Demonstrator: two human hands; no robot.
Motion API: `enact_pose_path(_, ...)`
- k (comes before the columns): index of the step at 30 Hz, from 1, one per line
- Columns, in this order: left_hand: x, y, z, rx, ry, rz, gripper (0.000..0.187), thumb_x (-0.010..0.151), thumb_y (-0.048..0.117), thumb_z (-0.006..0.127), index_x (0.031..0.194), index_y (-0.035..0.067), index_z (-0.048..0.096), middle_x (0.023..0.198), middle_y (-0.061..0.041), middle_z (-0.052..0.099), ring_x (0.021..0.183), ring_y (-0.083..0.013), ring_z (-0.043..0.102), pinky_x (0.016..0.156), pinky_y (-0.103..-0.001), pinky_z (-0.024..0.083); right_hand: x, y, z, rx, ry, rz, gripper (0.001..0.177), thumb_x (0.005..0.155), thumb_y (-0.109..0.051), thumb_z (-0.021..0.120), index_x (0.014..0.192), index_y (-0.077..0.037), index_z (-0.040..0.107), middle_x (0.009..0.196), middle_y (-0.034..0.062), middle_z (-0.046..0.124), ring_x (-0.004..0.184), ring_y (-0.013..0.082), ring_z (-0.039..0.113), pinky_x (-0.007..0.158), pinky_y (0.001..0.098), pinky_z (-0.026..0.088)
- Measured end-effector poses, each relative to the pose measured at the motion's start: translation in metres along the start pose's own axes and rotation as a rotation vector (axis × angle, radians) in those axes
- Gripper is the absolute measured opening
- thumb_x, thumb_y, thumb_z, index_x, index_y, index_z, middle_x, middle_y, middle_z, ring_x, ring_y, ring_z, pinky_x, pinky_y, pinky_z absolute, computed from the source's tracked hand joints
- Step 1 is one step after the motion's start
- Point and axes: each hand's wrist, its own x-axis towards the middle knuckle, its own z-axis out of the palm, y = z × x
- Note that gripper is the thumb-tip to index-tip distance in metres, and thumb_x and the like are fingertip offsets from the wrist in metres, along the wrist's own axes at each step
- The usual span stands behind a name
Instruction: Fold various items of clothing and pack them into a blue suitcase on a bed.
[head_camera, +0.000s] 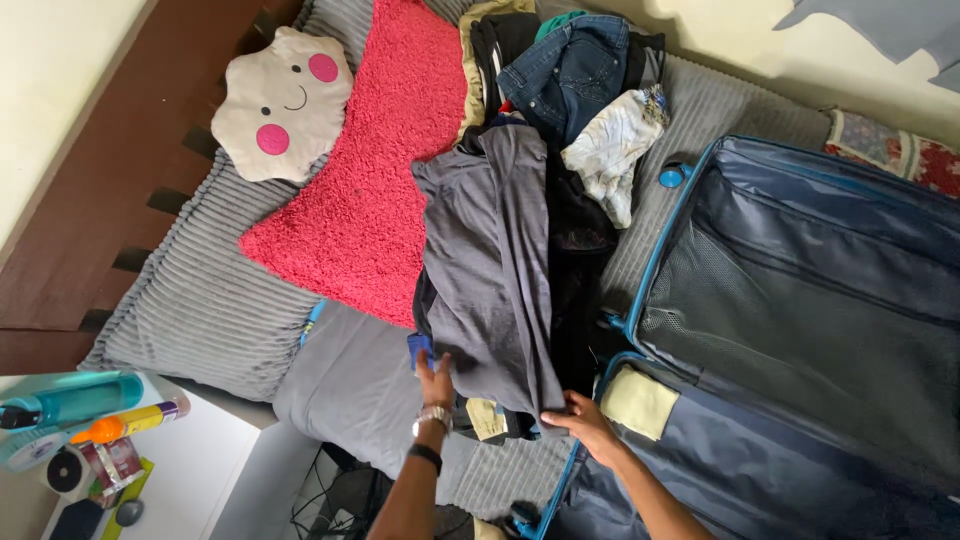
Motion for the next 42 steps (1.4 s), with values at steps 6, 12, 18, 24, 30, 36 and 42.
enact_pose_path(6, 0.032, 0.008, -0.014, 0.057, -0.133, -0.346, 0.061, 0.092, 0.032, 0.072, 0.14, -0.001, 0.055, 0.126, -0.018, 0.068, 0.113, -0.0271, 0.064, 0.1, -0.037, 0.048, -0.023, -0.033, 0.023, -0.014, -0.022, 0.167, 0.061, 0.079, -0.033, 0.083, 0.134, -0.01, 0.067, 0.13, 0.0071, 0.071, 0.12, 0.0185, 0.062, 0.103, 0.047, 0.041)
enact_pose_path(12, 0.004, 0.058, -0.071, 0.11, -0.263, -0.21, 0.043, 0.096, 0.038, 0.066, 0.103, -0.004, 0.073, 0.079, -0.011, 0.07, 0.073, -0.0184, 0.059, 0.069, -0.035, 0.049, -0.017, -0.012, 0.022, 0.182, 0.012, 0.006, 0.072, 0.075, -0.026, 0.087, 0.138, -0.005, 0.061, 0.131, 0.0127, 0.07, 0.12, 0.0279, 0.066, 0.105, 0.0482, 0.049)
enact_pose_path(18, -0.071, 0.175, -0.134, 0.341, -0.129, -0.083, 0.046, 0.093, 0.048, 0.067, 0.09, 0.003, 0.057, 0.055, -0.012, 0.049, 0.048, -0.0185, 0.042, 0.047, -0.041, 0.035, -0.056, -0.031, -0.004, 0.336, -0.051, -0.004, 0.071, 0.076, -0.014, 0.083, 0.14, -0.008, 0.054, 0.133, 0.0093, 0.065, 0.118, 0.024, 0.065, 0.098, 0.0495, 0.057)
enact_pose_path(24, -0.15, 0.159, -0.132, -0.173, -0.236, -0.394, 0.034, 0.093, 0.029, 0.07, 0.099, 0.004, 0.047, 0.054, -0.01, 0.056, 0.038, -0.0187, 0.051, 0.035, -0.038, 0.043, -0.091, -0.018, -0.035, 0.271, -0.035, 0.022, 0.07, 0.076, -0.018, 0.083, 0.139, -0.008, 0.054, 0.13, 0.0112, 0.067, 0.115, 0.0247, 0.066, 0.094, 0.0453, 0.058)
enact_pose_path(30, -0.169, 0.073, -0.11, -0.226, -0.213, -0.472, 0.029, 0.093, 0.021, 0.067, 0.104, 0.008, 0.045, 0.068, -0.014, 0.07, 0.052, -0.022, 0.068, 0.048, -0.036, 0.055, -0.068, 0.023, -0.029, 0.193, 0.126, -0.001, 0.064, 0.079, -0.019, 0.085, 0.134, -0.001, 0.061, 0.126, 0.0143, 0.068, 0.111, 0.0235, 0.069, 0.092, 0.0412, 0.061)
enact_pose_path(36, -0.168, 0.092, -0.067, 0.202, -0.008, 0.126, 0.031, 0.087, 0.018, 0.076, 0.11, 0.002, 0.064, 0.096, -0.014, 0.07, 0.085, -0.0242, 0.07, 0.071, -0.036, 0.057, -0.066, 0.014, 0.007, 0.219, 0.155, -0.108, 0.065, 0.076, -0.015, 0.085, 0.135, -0.008, 0.058, 0.124, 0.0092, 0.069, 0.109, 0.0229, 0.069, 0.087, 0.0426, 0.062)
enact_pose_path(42, -0.19, 0.144, 0.019, -0.193, -0.573, -0.295, 0.043, 0.091, 0.036, 0.074, 0.122, 0.007, 0.07, 0.104, -0.002, 0.076, 0.091, -0.0105, 0.071, 0.075, -0.029, 0.057, -0.08, 0.016, 0.019, 0.17, 0.088, -0.283, 0.065, 0.078, -0.004, 0.082, 0.137, -0.007, 0.056, 0.117, 0.0075, 0.072, 0.108, 0.0204, 0.068, 0.095, 0.0377, 0.053)
